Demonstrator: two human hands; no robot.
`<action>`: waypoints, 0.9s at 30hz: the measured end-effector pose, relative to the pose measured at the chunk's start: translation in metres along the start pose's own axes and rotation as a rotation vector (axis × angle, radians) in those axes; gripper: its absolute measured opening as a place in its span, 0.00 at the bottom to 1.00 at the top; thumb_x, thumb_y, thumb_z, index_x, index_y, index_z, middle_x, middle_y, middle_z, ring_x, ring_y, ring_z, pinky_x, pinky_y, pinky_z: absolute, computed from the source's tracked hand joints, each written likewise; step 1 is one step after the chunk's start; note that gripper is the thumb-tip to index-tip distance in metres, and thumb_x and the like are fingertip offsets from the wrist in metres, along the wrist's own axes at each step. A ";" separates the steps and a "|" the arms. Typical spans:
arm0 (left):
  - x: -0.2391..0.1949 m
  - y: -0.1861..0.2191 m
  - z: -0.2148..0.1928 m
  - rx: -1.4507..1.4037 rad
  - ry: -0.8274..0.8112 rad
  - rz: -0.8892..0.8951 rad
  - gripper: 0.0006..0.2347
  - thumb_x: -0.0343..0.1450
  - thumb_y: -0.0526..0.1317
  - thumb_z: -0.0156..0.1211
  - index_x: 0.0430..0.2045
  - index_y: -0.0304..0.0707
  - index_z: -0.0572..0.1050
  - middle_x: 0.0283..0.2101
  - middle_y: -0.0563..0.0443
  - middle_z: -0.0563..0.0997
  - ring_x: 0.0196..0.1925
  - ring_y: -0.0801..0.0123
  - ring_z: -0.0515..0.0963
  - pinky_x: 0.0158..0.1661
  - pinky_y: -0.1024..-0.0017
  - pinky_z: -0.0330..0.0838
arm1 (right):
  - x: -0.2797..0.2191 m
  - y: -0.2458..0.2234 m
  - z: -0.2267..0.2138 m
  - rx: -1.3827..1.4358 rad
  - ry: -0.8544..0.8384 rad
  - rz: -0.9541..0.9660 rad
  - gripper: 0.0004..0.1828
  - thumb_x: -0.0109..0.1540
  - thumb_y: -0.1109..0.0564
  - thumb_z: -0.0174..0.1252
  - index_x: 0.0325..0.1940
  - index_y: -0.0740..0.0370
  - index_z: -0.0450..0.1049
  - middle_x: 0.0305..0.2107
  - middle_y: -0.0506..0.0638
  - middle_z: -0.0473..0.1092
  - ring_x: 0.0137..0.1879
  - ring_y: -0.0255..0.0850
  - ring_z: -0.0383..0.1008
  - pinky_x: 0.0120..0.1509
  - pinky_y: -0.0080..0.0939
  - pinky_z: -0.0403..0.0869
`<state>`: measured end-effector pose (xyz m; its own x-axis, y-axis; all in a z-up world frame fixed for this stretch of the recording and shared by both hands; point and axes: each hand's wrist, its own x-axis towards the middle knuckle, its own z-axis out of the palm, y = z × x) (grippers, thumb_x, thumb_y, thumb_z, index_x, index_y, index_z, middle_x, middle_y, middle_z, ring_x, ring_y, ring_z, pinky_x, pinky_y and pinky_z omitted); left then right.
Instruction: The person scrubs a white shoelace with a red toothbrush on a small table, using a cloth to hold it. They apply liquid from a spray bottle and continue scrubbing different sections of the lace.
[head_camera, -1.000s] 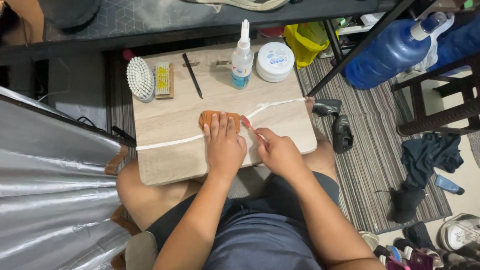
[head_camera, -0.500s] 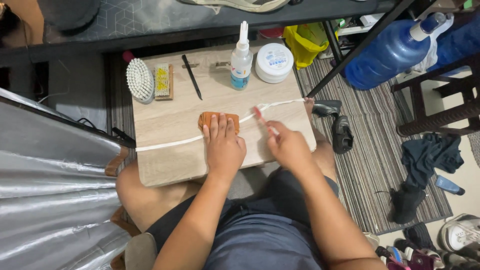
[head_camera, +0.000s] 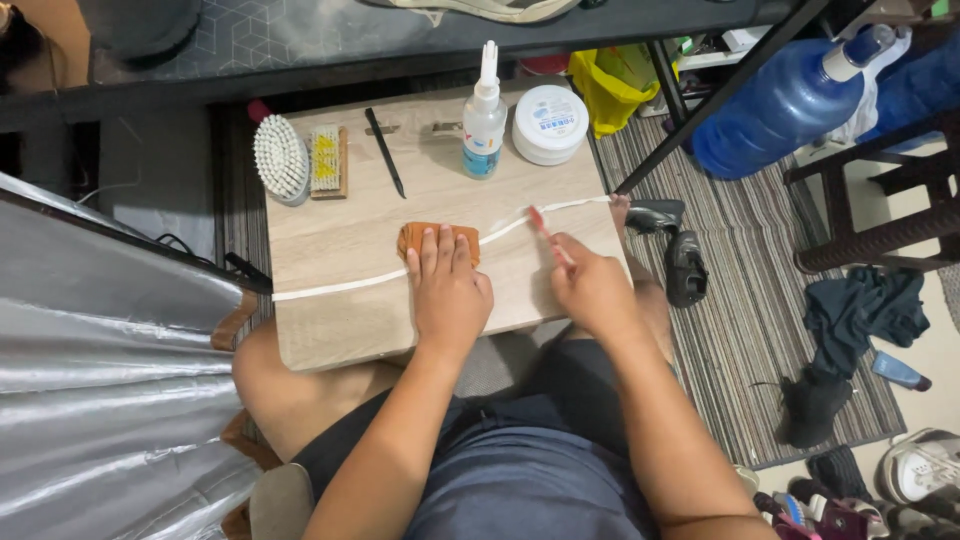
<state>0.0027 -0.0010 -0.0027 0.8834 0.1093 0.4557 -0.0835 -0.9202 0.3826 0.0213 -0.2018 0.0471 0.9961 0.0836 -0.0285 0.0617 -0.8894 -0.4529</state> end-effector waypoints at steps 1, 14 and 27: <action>-0.001 0.000 0.001 0.000 -0.001 0.001 0.22 0.63 0.33 0.52 0.53 0.26 0.76 0.63 0.33 0.73 0.72 0.45 0.64 0.70 0.45 0.45 | -0.006 -0.012 -0.002 0.000 0.000 0.002 0.26 0.60 0.50 0.54 0.63 0.40 0.75 0.24 0.65 0.77 0.41 0.64 0.80 0.49 0.64 0.77; -0.001 -0.001 0.001 0.001 0.001 0.008 0.21 0.64 0.33 0.53 0.53 0.26 0.76 0.63 0.33 0.73 0.72 0.45 0.63 0.70 0.45 0.43 | -0.001 -0.011 -0.007 0.040 -0.034 0.021 0.24 0.61 0.49 0.53 0.62 0.42 0.77 0.26 0.66 0.77 0.42 0.66 0.79 0.49 0.65 0.76; 0.008 0.000 -0.006 -0.194 0.132 -0.090 0.17 0.70 0.30 0.53 0.54 0.29 0.76 0.60 0.36 0.77 0.67 0.48 0.71 0.70 0.52 0.49 | 0.027 0.011 -0.019 0.215 0.294 -0.071 0.17 0.62 0.61 0.59 0.55 0.60 0.78 0.37 0.67 0.77 0.53 0.66 0.75 0.66 0.66 0.68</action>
<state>0.0075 0.0022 0.0056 0.8242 0.2479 0.5092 -0.1051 -0.8165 0.5677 0.0499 -0.2177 0.0586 0.9674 -0.0188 0.2526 0.1475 -0.7689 -0.6221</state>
